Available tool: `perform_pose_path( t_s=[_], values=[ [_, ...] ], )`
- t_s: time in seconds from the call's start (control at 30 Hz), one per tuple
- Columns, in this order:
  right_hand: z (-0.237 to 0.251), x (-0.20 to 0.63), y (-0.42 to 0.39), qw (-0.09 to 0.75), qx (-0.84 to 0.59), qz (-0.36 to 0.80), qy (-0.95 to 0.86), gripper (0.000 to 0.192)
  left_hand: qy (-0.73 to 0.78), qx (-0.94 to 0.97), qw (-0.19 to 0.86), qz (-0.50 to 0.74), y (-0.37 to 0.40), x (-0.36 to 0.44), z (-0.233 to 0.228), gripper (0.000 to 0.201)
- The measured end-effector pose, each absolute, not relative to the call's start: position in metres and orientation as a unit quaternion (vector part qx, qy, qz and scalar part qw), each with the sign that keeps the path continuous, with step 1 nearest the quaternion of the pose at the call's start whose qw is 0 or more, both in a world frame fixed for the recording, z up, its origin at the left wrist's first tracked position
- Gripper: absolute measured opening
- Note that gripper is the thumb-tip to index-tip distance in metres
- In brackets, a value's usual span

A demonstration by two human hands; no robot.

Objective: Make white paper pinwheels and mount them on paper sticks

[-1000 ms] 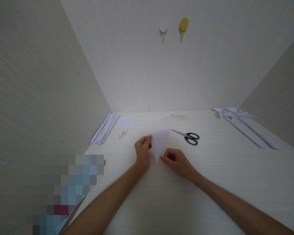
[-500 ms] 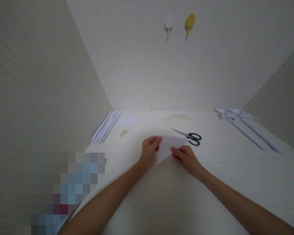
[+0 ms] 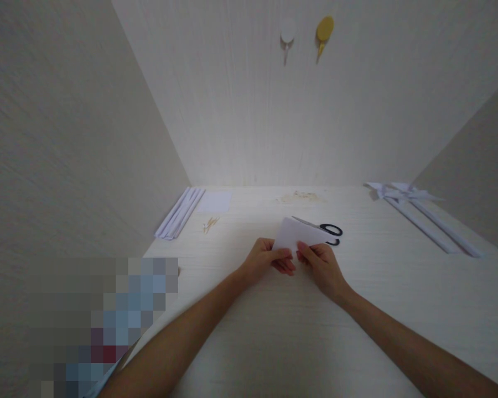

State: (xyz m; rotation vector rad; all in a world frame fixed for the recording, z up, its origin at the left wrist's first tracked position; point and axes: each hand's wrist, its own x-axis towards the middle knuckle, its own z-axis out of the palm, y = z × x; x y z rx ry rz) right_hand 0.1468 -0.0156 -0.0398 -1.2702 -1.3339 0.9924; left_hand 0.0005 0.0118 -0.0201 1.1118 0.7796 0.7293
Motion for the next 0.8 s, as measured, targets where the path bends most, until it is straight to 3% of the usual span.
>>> perform_pose_path(
  t_s=[0.27, 0.43, 0.53, 0.7, 0.8],
  values=[
    [-0.048, 0.151, -0.012, 0.630, -0.513, 0.367, -0.453, 0.040, 0.362, 0.444, 0.706, 0.416, 0.013, 0.002, -0.021, 0.016],
    [-0.045, 0.152, -0.010, 0.700, -0.477, 0.383, -0.367, 0.034, 0.393, 0.354, 0.659, 0.536, 0.023, -0.009, -0.022, 0.011],
    [-0.046, 0.150, -0.011, 0.667, -0.478, 0.401, -0.406, 0.035, 0.386, 0.356, 0.663, 0.534, 0.024, -0.012, -0.022, 0.018],
    [-0.039, 0.143, -0.018, 0.550, -0.501, 0.420, -0.521, 0.038, 0.348, 0.497, 0.690, 0.394, 0.014, -0.004, -0.021, 0.037],
    [-0.034, 0.142, -0.020, 0.523, -0.511, 0.404, -0.549, 0.039, 0.353, 0.539, 0.690, 0.330, 0.011, -0.002, -0.022, 0.036]
  ],
)
